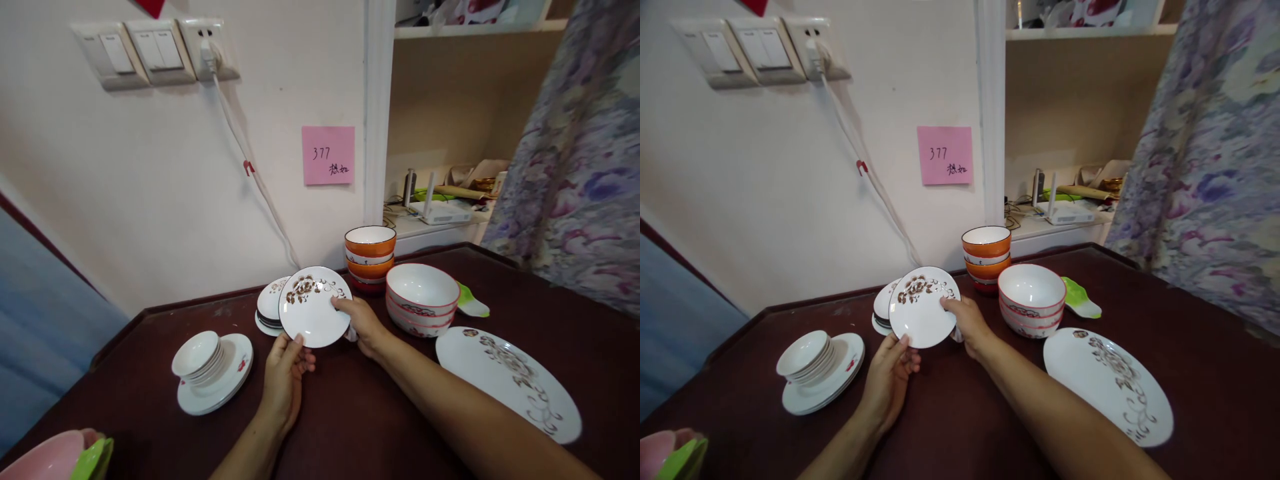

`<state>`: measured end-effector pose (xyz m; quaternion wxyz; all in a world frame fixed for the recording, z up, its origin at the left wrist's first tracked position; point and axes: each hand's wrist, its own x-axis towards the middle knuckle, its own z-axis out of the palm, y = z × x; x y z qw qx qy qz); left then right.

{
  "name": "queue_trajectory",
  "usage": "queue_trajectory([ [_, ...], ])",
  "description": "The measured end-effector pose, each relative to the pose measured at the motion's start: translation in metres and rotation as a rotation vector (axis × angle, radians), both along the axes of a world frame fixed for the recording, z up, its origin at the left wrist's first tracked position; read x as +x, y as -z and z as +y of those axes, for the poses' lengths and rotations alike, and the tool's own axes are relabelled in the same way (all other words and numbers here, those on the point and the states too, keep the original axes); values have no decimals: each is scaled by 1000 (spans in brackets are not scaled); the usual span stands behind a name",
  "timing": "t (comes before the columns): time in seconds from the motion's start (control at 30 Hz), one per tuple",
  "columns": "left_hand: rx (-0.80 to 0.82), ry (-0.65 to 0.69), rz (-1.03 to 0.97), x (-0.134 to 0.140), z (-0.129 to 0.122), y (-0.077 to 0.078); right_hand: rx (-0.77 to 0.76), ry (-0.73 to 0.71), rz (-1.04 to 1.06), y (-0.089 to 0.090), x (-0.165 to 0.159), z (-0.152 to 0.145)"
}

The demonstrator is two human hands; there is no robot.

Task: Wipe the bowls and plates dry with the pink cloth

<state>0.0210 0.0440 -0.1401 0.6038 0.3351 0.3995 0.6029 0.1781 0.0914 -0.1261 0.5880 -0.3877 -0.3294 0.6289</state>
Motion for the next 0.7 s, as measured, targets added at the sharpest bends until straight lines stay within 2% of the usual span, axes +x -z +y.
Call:
queue_trajectory([
  [0.2, -83, 101, 75, 0, -4, -2, 32, -177, -24, -10, 1, -5],
  [0.33, -75, 137, 73, 1, -7, -4, 96, -267, 124, -26, -4, -16],
  [0.4, -55, 159, 82, 1, -8, -3, 81, -359, 186, -29, -8, -24],
  [0.57, -25, 195, 131, 2, -12, 2, 16, -689, 196, -11, -17, -36],
  [0.63, -22, 177, 126, 3, -13, 3, 40, -745, 229, -5, -18, -34],
  [0.7, -15, 148, 119, 4, -11, 2, 64, -711, 268, -6, -18, -30],
])
